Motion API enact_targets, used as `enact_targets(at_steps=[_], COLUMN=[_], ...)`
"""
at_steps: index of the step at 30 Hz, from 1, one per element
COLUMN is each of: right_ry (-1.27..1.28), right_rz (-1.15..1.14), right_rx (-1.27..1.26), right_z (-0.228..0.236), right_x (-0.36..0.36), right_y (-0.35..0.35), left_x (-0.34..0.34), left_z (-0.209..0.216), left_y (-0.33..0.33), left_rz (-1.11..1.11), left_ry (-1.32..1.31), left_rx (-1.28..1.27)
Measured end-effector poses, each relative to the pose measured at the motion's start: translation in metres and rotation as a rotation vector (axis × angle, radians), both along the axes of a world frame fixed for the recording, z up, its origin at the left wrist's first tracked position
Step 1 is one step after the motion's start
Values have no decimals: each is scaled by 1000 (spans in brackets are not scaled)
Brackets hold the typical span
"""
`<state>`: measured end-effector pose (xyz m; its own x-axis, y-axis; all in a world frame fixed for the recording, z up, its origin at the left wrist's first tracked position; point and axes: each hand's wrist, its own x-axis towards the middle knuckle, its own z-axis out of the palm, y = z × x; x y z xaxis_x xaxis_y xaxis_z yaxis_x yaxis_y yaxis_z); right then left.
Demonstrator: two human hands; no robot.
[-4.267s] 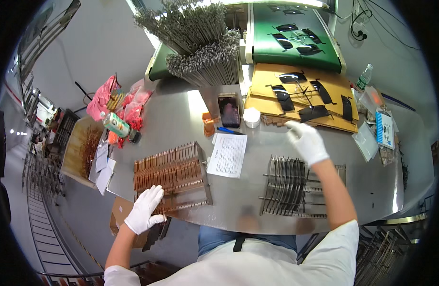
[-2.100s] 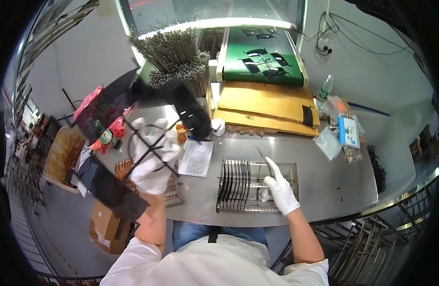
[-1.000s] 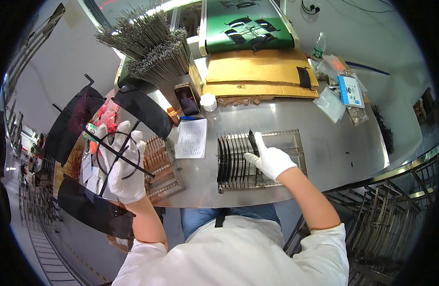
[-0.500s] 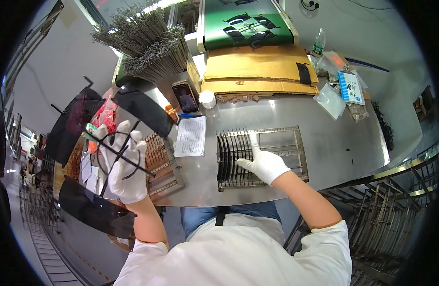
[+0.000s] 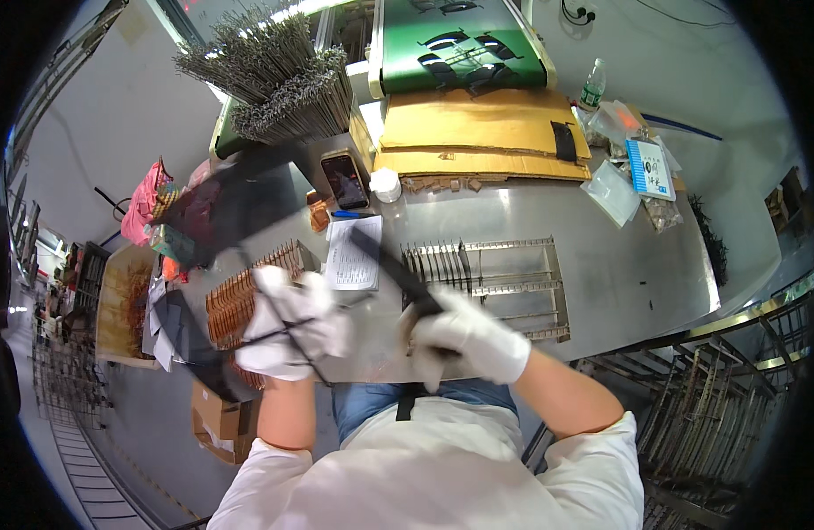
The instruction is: The person assembles decorative wire frames by inserting copper and black wire pieces into metal racks on a workbench. They repeatedly pick up wire bundles, align and insert them into slots, and place finished frames onto a nearby rack.
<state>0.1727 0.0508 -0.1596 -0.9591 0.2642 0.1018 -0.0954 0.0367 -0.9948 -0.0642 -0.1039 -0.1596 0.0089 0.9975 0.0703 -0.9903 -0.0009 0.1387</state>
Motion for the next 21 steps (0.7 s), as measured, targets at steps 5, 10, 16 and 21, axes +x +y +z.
enact_targets(at_steps=[5, 10, 16, 21], right_ry=[-399, -605, -619, -591], right_rz=[-441, -486, -436, -471], right_rx=[-450, -472, -444, -242], right_z=[-37, -123, -128, -124], right_x=[19, 19, 13, 5], right_y=[57, 62, 60, 46], left_x=[-27, -23, -23, -17], left_z=[25, 17, 16, 16], left_y=[-52, -49, -47, -43], left_rz=[657, 632, 644, 664], left_ry=[506, 535, 587, 537], left_rx=[342, 297, 301, 233])
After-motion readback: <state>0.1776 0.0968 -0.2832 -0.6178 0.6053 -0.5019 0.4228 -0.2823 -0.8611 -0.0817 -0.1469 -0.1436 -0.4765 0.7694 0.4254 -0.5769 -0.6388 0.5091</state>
